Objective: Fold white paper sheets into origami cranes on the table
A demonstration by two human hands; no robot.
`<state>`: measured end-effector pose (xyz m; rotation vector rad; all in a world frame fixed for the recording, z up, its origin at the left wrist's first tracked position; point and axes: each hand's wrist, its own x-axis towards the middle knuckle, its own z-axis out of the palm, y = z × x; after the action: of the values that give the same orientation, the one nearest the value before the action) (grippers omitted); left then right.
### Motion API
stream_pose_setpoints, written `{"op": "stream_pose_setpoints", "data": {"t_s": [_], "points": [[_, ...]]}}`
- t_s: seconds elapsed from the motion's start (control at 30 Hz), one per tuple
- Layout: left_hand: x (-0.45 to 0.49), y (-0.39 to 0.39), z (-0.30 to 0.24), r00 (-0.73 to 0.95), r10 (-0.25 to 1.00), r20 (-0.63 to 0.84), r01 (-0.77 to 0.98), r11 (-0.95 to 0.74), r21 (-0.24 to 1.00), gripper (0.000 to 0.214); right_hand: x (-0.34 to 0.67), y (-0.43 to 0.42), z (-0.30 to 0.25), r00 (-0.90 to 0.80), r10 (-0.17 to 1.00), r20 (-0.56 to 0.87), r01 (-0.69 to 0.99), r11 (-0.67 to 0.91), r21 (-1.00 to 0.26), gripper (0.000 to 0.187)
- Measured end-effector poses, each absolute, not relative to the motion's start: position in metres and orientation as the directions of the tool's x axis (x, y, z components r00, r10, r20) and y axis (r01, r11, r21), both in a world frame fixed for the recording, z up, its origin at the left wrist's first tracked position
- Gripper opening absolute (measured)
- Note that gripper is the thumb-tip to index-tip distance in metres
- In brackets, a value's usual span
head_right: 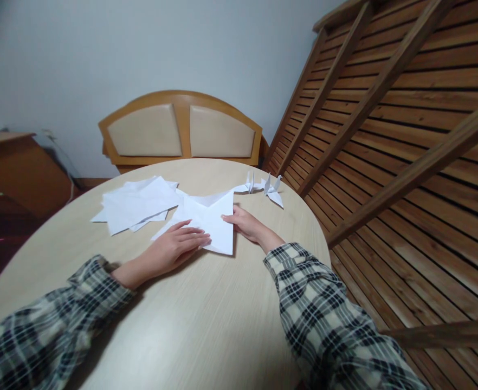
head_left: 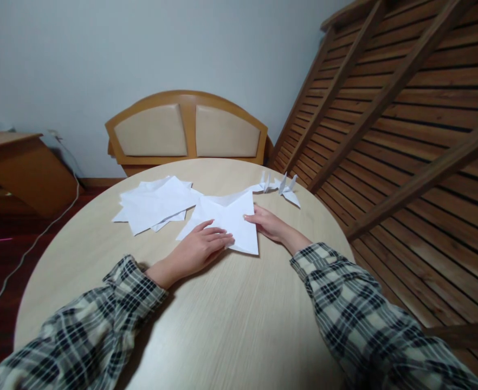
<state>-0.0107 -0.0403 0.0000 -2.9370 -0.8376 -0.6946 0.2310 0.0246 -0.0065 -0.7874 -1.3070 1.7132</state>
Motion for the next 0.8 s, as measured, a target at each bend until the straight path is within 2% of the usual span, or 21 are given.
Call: {"op": "stream_pose_setpoints", "data": {"t_s": [0.1,0.17,0.3,0.4,0.57,0.67,0.8], "points": [[-0.010,-0.041,0.002,0.731,0.537,0.422,0.499,-0.842,0.206,0.031,0.231,0.025,-0.007,-0.457,0.889,0.035,-0.228,-0.078,-0.970,0.032],[-0.011,-0.039,0.003,0.649,0.589,0.482,0.510,-0.807,0.299,0.030,0.232,0.027,-0.009,-0.471,0.881,0.041,-0.219,-0.072,-0.973,0.036],[-0.023,-0.026,-0.001,0.356,0.686,0.635,0.575,-0.697,0.429,0.025,0.234,0.031,-0.013,-0.509,0.860,0.049,-0.204,-0.065,-0.977,0.039],[-0.036,-0.011,-0.009,0.124,0.743,0.658,0.620,-0.575,0.533,0.029,0.235,0.032,-0.015,-0.514,0.856,0.062,-0.211,-0.057,-0.976,0.040],[-0.048,0.006,-0.023,-0.146,0.882,0.448,0.471,-0.337,0.816,0.040,0.237,0.032,-0.016,-0.506,0.862,0.040,-0.227,-0.088,-0.970,0.040],[-0.046,0.006,-0.024,-0.178,0.915,0.362,0.379,-0.276,0.883,0.040,0.237,0.033,-0.018,-0.494,0.869,0.030,-0.238,-0.102,-0.966,0.039],[-0.044,0.004,-0.022,-0.199,0.929,0.311,0.322,-0.237,0.917,0.039,0.238,0.034,-0.019,-0.500,0.866,0.030,-0.245,-0.109,-0.963,0.039]]}}
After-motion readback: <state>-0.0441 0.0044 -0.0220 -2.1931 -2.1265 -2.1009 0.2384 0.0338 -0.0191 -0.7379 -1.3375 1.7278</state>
